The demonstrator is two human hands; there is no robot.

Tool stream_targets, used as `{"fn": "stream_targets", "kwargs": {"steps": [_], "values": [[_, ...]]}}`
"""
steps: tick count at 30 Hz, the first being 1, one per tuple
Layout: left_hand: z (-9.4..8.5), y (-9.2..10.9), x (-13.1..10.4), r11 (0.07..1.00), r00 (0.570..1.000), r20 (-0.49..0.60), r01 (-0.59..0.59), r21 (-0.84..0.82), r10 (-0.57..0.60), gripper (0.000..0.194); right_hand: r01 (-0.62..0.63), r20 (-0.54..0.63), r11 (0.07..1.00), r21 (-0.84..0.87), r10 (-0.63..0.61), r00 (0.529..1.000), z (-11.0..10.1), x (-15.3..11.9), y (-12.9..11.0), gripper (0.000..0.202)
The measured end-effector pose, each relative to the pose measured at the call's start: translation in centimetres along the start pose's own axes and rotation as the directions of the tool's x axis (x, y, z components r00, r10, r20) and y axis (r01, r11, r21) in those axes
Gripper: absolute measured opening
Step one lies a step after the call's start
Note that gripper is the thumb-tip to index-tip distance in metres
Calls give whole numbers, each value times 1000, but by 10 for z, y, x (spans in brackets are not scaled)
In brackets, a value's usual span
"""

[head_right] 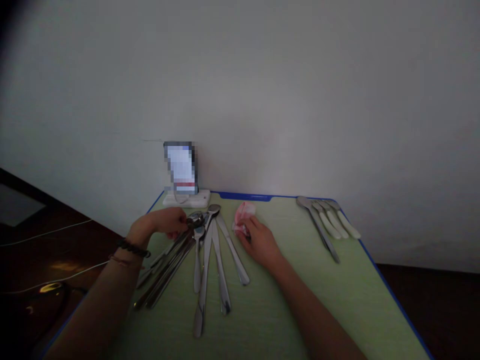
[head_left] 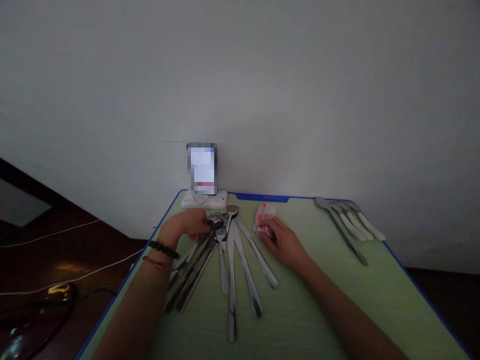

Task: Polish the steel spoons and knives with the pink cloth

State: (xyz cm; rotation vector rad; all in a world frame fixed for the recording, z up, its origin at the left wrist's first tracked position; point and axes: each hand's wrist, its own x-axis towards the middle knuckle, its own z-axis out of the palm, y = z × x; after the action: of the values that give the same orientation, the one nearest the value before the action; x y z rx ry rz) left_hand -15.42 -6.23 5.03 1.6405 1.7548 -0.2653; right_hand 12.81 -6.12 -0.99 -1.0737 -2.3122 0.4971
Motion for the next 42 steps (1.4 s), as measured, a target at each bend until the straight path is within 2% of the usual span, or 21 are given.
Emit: {"fn": "stream_targets", "kwargs": {"steps": [6, 10, 15, 28, 32, 35, 37, 39, 42], "values": [[-10, 1, -15, 994, 994, 9, -112, 12, 112, 16, -28, 15, 1000, 9, 28, 1000, -2, 0, -1, 19], [-12, -2, -19, 982, 982, 54, -176, -66, 180, 22, -33, 15, 999, 10, 33, 999, -3, 0, -2, 19], [-8, -5, -12, 972, 985, 65, -144, -186, 159, 24, -20, 4, 999, 26, 19, 1000, -3, 0, -2, 20], [-8, -2, -11, 958, 975, 15, -214, -188, 221, 29, -17, 10, 1000, 26, 17, 1000, -2, -1, -1, 21], [-10, 8, -18, 947, 954, -13, -300, -118, 301, 32, -44, -55, 997, -56, 41, 998, -2, 0, -1, 16], [-10, 21, -25, 917, 918, -54, -396, -51, 393, 33, -138, -140, 982, -125, 121, 983, -1, 1, 1, 15], [-7, 31, -29, 908, 906, -96, -418, -39, 413, 32, -224, -184, 972, -73, 208, 961, 0, 1, 4, 15], [-1, 45, -31, 899, 895, -120, -436, -37, 429, 30, -289, -214, 955, 66, 296, 931, 1, 1, 8, 14], [14, 67, -28, 849, 852, -43, -524, -68, 522, 34, -306, -269, 892, 333, 400, 876, -1, 2, 16, 19]]}}
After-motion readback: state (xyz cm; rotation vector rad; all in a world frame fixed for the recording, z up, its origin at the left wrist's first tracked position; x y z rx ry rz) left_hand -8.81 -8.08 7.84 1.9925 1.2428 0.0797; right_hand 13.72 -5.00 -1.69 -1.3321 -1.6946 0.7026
